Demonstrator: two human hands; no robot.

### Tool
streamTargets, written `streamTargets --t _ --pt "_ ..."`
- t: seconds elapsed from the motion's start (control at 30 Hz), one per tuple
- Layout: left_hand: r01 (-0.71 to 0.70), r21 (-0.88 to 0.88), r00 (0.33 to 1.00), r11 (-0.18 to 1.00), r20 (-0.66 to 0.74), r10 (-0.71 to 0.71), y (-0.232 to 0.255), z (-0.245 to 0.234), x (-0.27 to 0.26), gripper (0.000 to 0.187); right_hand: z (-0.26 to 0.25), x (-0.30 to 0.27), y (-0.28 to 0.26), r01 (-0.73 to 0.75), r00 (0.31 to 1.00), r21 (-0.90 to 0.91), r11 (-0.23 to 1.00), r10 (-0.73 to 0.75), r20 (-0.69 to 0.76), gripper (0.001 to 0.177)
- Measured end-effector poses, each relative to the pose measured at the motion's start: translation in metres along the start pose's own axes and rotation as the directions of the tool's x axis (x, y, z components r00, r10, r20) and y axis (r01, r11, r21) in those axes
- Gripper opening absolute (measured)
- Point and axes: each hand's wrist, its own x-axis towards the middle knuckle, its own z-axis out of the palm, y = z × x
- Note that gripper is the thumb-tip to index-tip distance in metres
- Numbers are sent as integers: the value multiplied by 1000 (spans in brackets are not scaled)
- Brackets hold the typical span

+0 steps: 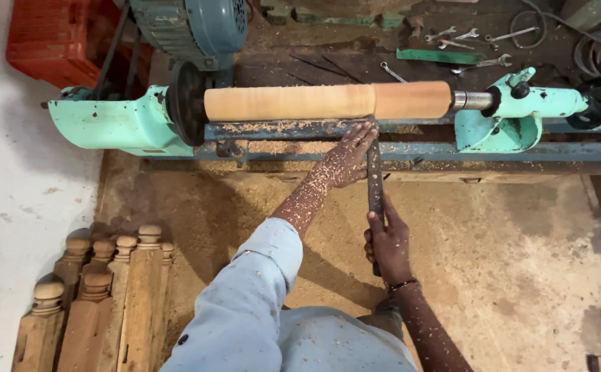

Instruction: The person shapes a wooden cylinder on a lathe using a chisel. They then walk to a collection area to pick up several pieces of sandpaper and a metal scraper before returning to the lathe to continue refining the workpiece.

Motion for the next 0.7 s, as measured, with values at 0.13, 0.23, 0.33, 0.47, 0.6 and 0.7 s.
streamTargets --t 0.13,0.23,0.33,0.47,0.6,0.7 --pt "-7 17 1000 1000 17 7 -2 0 -1 112 7 -2 0 -10 1000 66 998 10 -6 63" --pt "25 4 999 1000 40 -25 -4 4 2 113 11 -3 0 -12 1000 65 998 12 -3 64" --pt "-48 45 998 998 -38 50 -6 8 5 115 18 -4 1 3 1000 66 998 -2 -19 63" --pt "-44 93 998 995 -44 48 -8 9 -1 116 13 -1 2 -5 1000 51 999 5 9 63" --pt "-30 17 995 999 -93 31 1 9 -3 115 -17 6 -1 27 997 -17 1000 -25 78 64" --pt "-16 35 996 999 -91 19 4 7 -4 113 -37 12 -7 7 993 -70 998 1 116 64"
